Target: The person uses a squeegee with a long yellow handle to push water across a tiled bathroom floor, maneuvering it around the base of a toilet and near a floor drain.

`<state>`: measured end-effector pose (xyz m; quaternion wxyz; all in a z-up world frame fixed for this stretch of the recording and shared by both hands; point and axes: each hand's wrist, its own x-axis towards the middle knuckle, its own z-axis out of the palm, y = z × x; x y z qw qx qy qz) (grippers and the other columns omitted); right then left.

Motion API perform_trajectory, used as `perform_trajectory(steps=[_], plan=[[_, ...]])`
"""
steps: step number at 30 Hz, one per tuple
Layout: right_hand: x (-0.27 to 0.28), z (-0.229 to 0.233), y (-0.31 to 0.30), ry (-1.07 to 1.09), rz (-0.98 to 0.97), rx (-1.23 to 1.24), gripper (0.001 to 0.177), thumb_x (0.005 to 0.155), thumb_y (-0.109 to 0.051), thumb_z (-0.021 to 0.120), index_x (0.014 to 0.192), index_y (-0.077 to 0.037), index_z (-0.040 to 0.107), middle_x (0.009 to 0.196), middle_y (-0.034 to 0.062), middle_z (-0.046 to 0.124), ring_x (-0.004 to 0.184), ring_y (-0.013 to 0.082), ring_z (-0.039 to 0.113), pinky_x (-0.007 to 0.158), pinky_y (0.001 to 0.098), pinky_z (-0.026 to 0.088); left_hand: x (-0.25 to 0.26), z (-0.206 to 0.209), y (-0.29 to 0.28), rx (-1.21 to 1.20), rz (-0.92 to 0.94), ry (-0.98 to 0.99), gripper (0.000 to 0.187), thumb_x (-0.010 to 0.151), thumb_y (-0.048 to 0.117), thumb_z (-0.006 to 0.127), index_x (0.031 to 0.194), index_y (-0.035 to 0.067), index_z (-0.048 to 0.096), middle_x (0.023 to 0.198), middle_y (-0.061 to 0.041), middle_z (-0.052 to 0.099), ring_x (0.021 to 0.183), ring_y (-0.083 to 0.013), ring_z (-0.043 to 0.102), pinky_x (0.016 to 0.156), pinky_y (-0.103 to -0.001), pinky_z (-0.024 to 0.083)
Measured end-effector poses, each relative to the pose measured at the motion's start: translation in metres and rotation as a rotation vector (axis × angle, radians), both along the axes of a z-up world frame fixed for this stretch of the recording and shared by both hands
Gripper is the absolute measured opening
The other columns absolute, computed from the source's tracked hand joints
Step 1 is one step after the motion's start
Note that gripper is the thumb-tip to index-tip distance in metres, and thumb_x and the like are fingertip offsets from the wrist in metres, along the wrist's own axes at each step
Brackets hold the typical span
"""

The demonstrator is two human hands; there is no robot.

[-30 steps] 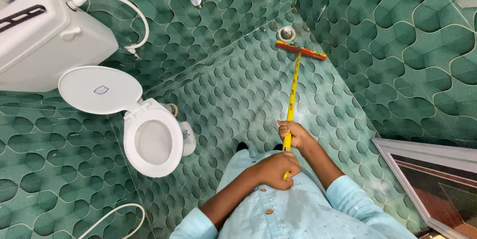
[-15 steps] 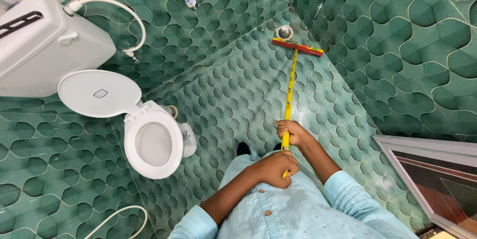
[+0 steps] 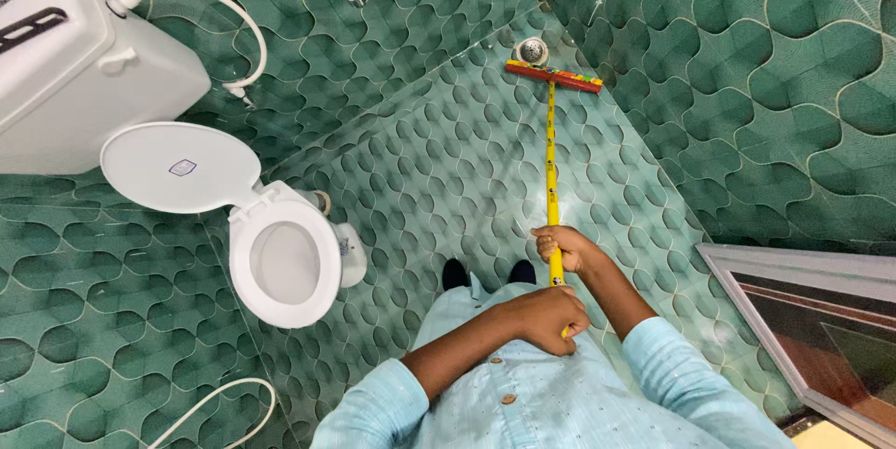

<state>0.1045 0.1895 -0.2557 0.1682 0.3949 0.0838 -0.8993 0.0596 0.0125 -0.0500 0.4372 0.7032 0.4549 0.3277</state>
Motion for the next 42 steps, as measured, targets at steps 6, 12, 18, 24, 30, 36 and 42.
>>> perform_trajectory(steps=[6, 12, 18, 24, 30, 36, 42], plan=[[0.042, 0.011, 0.009, -0.054, 0.072, 0.082, 0.033, 0.100, -0.015, 0.060, 0.074, -0.016, 0.040, 0.056, -0.0061, 0.039, 0.040, 0.0037, 0.034, 0.035, 0.0197, 0.031, 0.048, -0.023, 0.015, -0.001, -0.096, 0.016, 0.043, 0.076, 0.051, 0.077, 0.067, 0.013, 0.059, 0.072, -0.001, 0.062, 0.080, -0.0242, 0.057, 0.081, -0.036, 0.044], [0.059, 0.010, 0.001, -0.088, 0.072, 0.115, 0.030, 0.097, -0.010, 0.062, 0.079, -0.015, 0.039, 0.057, -0.0056, 0.039, 0.039, 0.0035, 0.033, 0.034, 0.0202, 0.029, 0.071, -0.054, 0.022, -0.128, -0.252, -0.011, 0.046, 0.078, 0.058, 0.073, 0.074, 0.014, 0.061, 0.078, -0.001, 0.065, 0.079, -0.0207, 0.063, 0.093, -0.035, 0.040], [0.065, 0.012, 0.023, -0.116, 0.127, 0.166, 0.030, 0.097, -0.012, 0.064, 0.080, -0.016, 0.039, 0.058, -0.0059, 0.038, 0.040, 0.0033, 0.033, 0.035, 0.0198, 0.029, 0.074, -0.048, 0.037, -0.082, -0.219, 0.020, 0.048, 0.074, 0.059, 0.076, 0.080, 0.014, 0.061, 0.087, -0.003, 0.065, 0.091, -0.0239, 0.055, 0.088, -0.034, 0.041], [0.059, 0.009, 0.025, -0.130, 0.138, 0.177, 0.029, 0.096, -0.011, 0.064, 0.080, -0.016, 0.040, 0.058, -0.0054, 0.039, 0.040, 0.0032, 0.033, 0.035, 0.0193, 0.029, 0.068, -0.045, 0.037, -0.076, -0.185, 0.012, 0.046, 0.070, 0.053, 0.079, 0.083, 0.014, 0.060, 0.090, -0.004, 0.064, 0.096, -0.0255, 0.054, 0.090, -0.035, 0.042], [0.057, 0.008, 0.042, -0.061, 0.171, 0.127, 0.028, 0.098, -0.013, 0.063, 0.080, -0.014, 0.041, 0.058, -0.0056, 0.039, 0.041, 0.0034, 0.035, 0.037, 0.0200, 0.032, 0.071, -0.053, 0.050, -0.102, -0.153, -0.003, 0.045, 0.068, 0.049, 0.082, 0.087, 0.015, 0.060, 0.093, -0.003, 0.065, 0.094, -0.0239, 0.057, 0.093, -0.035, 0.041], [0.041, 0.008, 0.068, -0.036, 0.243, 0.087, 0.030, 0.099, -0.015, 0.063, 0.077, -0.015, 0.042, 0.055, -0.0075, 0.038, 0.040, 0.0026, 0.034, 0.036, 0.0193, 0.031, 0.066, -0.059, 0.066, -0.038, -0.067, 0.075, 0.041, 0.065, 0.041, 0.085, 0.087, 0.015, 0.062, 0.097, -0.004, 0.064, 0.103, -0.0272, 0.054, 0.087, -0.038, 0.048], [0.013, 0.012, 0.087, -0.029, 0.246, 0.066, 0.029, 0.101, -0.015, 0.060, 0.077, -0.014, 0.042, 0.058, -0.0064, 0.040, 0.042, 0.0023, 0.036, 0.039, 0.0180, 0.032, 0.060, -0.062, 0.072, 0.016, 0.128, 0.365, 0.017, 0.077, 0.016, 0.071, 0.092, 0.021, 0.063, 0.102, 0.003, 0.064, 0.114, -0.0208, 0.060, 0.084, -0.042, 0.051]])
